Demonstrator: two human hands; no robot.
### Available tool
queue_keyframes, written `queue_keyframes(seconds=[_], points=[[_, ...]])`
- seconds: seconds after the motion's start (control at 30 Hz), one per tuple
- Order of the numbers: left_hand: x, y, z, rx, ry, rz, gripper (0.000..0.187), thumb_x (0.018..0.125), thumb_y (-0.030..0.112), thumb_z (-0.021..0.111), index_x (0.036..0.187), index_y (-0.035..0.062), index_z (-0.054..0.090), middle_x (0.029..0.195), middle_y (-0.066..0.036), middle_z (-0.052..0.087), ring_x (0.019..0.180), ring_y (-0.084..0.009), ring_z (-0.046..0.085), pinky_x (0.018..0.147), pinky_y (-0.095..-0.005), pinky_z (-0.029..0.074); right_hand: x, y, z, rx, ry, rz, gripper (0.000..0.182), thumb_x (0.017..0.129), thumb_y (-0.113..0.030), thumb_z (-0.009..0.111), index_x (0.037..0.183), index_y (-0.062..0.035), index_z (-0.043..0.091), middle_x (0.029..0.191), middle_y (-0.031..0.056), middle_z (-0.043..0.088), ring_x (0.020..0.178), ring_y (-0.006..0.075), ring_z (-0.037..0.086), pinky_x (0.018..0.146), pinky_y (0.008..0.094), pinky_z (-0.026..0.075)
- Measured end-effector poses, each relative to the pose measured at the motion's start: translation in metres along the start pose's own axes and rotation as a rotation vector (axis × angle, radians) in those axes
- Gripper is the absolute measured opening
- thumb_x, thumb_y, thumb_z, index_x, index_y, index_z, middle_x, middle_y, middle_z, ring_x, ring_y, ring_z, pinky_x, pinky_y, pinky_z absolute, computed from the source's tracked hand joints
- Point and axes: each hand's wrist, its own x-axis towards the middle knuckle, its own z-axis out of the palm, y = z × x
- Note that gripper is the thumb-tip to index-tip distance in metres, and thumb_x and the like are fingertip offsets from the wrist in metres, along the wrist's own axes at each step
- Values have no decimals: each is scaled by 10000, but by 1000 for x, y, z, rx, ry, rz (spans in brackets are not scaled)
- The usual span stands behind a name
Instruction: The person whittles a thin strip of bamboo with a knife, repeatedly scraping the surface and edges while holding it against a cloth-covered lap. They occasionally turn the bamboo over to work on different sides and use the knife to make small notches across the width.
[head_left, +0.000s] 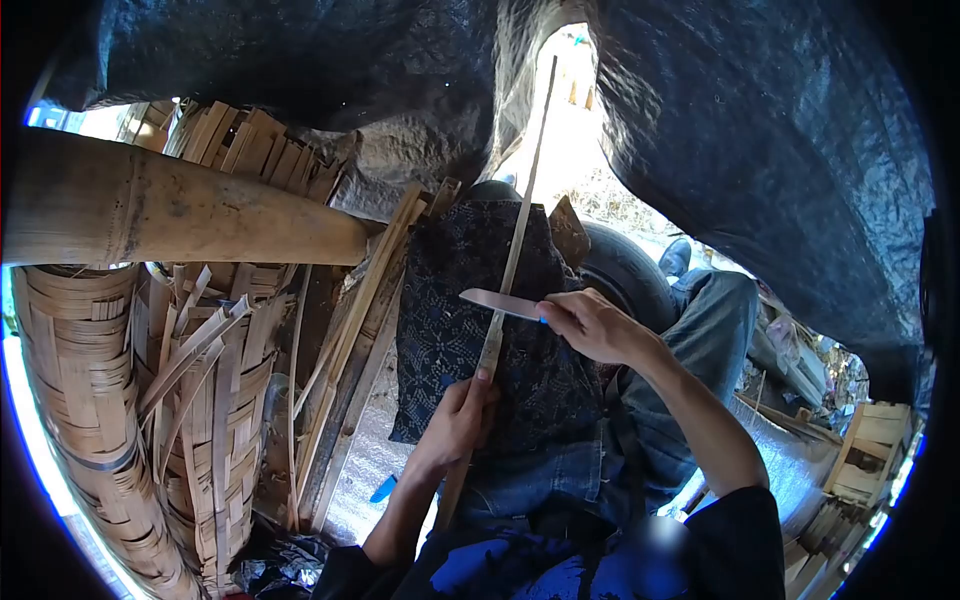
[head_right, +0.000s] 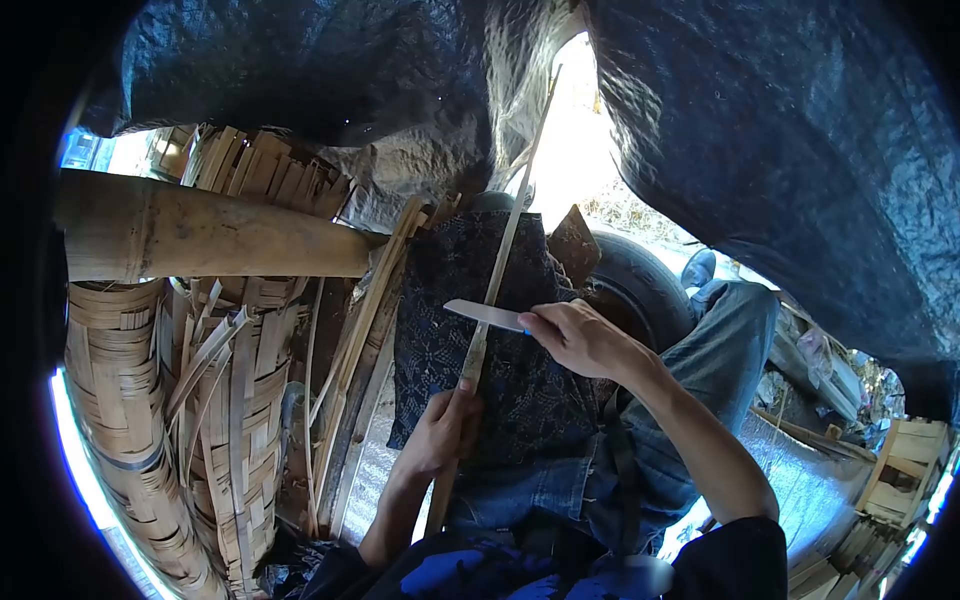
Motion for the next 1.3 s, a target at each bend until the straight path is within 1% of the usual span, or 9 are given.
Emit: queue_keyframes(seconds=[0.23,0.3,0.37,0.57,0.77,0.9,1.1,1.17,1.3], points=[[5,-3,-10,-128,-105,-57,459,969,491,342,747,103,446,518,44,333,408,-68,319,383,-236,261,-26,25,-9,78,-205,79,451,989,-334,394,720,4,522,506,83,420,443,168,435,465,355,358],[8,-2,-11,-145,-127,-61,461,965,500,345,748,106,442,518,45,331,408,-69,318,382,-234,258,-34,22,-12,114,-154,83,448,992,-340,382,717,-7,501,501,64,392,442,151,410,468,346,351],[8,-2,-11,-154,-146,-70,463,962,508,347,748,108,438,518,46,328,408,-70,318,382,-233,255,-35,11,-11,94,197,80,434,989,-333,392,720,-10,500,518,63,403,462,147,419,481,342,359],[6,1,-7,-128,-130,-71,463,966,501,344,763,98,449,528,49,318,412,-67,301,382,-233,252,-37,-17,13,-229,227,-133,291,943,-273,491,865,6,512,619,160,558,576,280,595,551,406,436],[-3,-2,12,137,69,56,420,991,414,339,784,69,462,552,44,335,460,-71,305,415,-254,272,-39,-15,27,-539,25,-59,298,936,-282,514,841,0,504,496,109,535,387,232,541,365,356,412],[-2,-11,20,383,219,291,428,995,275,356,762,-51,506,552,-156,435,491,-224,433,511,-401,348,-38,-19,33,-531,32,-46,323,943,-305,497,826,-4,497,479,98,526,374,207,533,330,333,403],[-4,-13,20,375,156,277,435,998,311,355,764,-26,499,538,-59,416,474,-145,421,465,-334,336,10,-11,3,-516,205,215,337,985,-286,399,830,-5,504,463,47,461,374,153,498,312,305,374],[-6,-1,14,94,50,38,415,998,387,333,809,49,485,572,40,377,470,-62,335,414,-246,286,10,-16,-6,-543,427,-82,324,985,-269,403,840,2,507,473,62,464,386,165,508,350,338,390],[-3,1,7,-104,-28,-29,378,993,410,334,787,112,440,579,76,294,439,-43,251,388,-223,215,-20,-31,9,-313,181,-71,311,966,-241,447,814,21,519,514,142,534,412,244,555,403,388,407]])
